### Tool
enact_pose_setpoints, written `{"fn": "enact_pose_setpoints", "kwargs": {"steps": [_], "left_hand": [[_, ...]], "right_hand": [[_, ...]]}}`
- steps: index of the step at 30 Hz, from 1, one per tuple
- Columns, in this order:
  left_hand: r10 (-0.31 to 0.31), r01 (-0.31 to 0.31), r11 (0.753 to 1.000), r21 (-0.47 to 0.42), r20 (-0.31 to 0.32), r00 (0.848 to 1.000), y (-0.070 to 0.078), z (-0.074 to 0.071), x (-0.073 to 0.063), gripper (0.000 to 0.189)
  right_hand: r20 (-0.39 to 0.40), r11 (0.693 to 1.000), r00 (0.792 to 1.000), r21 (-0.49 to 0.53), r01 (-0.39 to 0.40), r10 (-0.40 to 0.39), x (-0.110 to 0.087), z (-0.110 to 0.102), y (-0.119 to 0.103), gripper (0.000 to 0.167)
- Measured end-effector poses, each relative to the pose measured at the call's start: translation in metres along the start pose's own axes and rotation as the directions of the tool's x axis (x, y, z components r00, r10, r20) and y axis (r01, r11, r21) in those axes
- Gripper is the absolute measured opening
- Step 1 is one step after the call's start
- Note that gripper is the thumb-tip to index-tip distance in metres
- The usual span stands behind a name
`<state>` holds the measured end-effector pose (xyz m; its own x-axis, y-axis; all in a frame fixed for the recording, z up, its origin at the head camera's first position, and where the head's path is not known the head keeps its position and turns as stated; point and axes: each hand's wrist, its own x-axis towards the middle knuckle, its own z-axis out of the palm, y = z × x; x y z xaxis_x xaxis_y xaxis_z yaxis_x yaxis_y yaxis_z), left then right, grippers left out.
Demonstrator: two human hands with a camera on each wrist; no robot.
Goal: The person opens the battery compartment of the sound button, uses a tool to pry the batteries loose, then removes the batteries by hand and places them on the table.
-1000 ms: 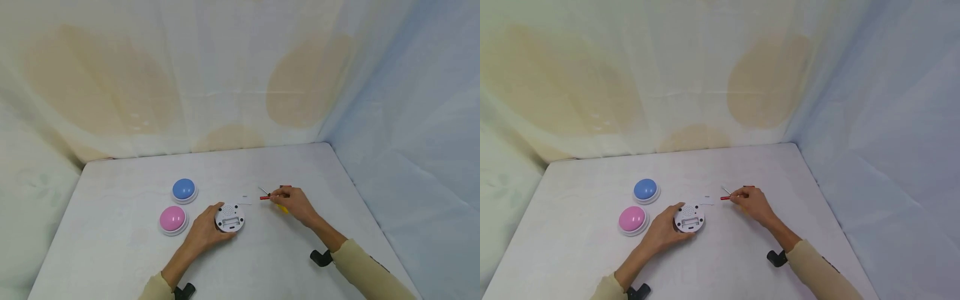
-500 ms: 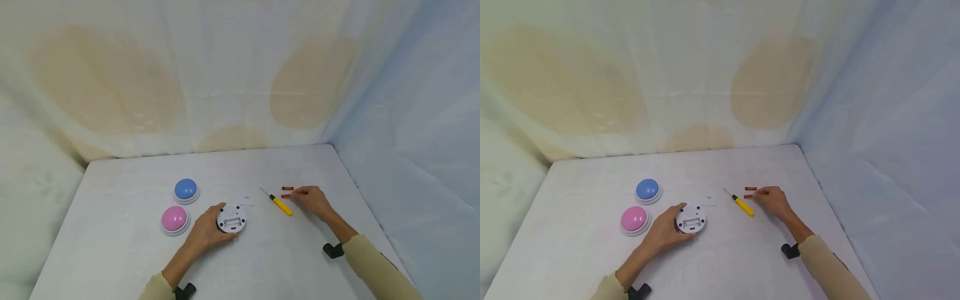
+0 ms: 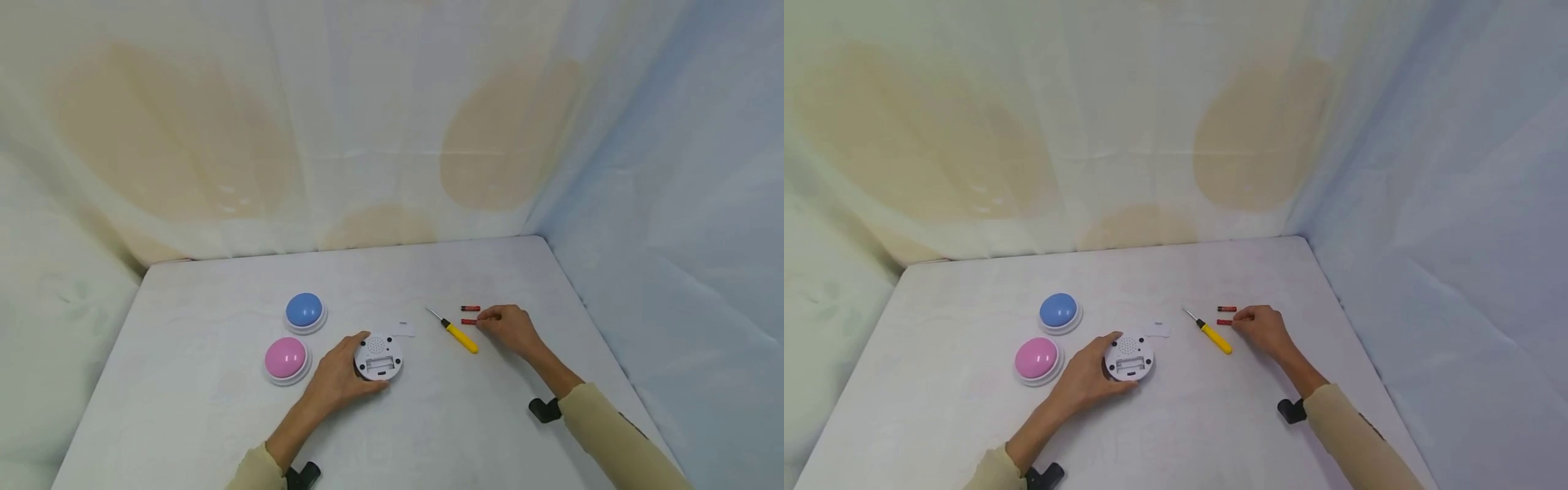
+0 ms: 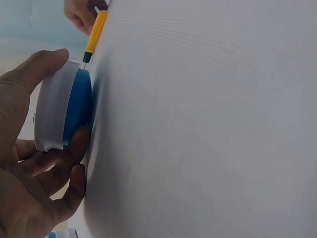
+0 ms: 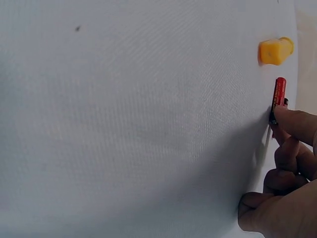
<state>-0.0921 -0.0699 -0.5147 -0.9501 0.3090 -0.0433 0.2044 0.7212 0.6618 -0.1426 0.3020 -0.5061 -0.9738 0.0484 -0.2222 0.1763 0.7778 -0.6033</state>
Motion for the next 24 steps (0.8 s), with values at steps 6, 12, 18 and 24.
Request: {"fn": "enact_pose_setpoints", "kwargs": {"steps": [6,12,18,24], "left_hand": [[-0.032,0.032,0.999,0.015,-0.011,0.999,0.001,-0.008,0.014,0.099],[-0.047,0.047,0.998,0.033,-0.024,0.999,0.007,-0.025,0.040,0.098],[-0.084,0.085,0.994,0.062,-0.016,0.996,0.007,-0.036,0.062,0.098],[-0.121,0.120,0.991,0.061,0.021,0.992,0.006,-0.042,0.076,0.098]], "right_hand": [[-0.017,1.000,1.000,-0.024,0.014,-0.014,0.000,0.002,-0.001,0.022],[-0.025,1.000,1.000,-0.018,0.018,-0.018,-0.002,0.002,-0.001,0.023],[-0.026,1.000,1.000,-0.004,0.005,-0.005,-0.002,0.004,0.001,0.024],[-0.027,1.000,1.000,0.019,0.007,-0.007,-0.005,0.004,0.000,0.025]]}}
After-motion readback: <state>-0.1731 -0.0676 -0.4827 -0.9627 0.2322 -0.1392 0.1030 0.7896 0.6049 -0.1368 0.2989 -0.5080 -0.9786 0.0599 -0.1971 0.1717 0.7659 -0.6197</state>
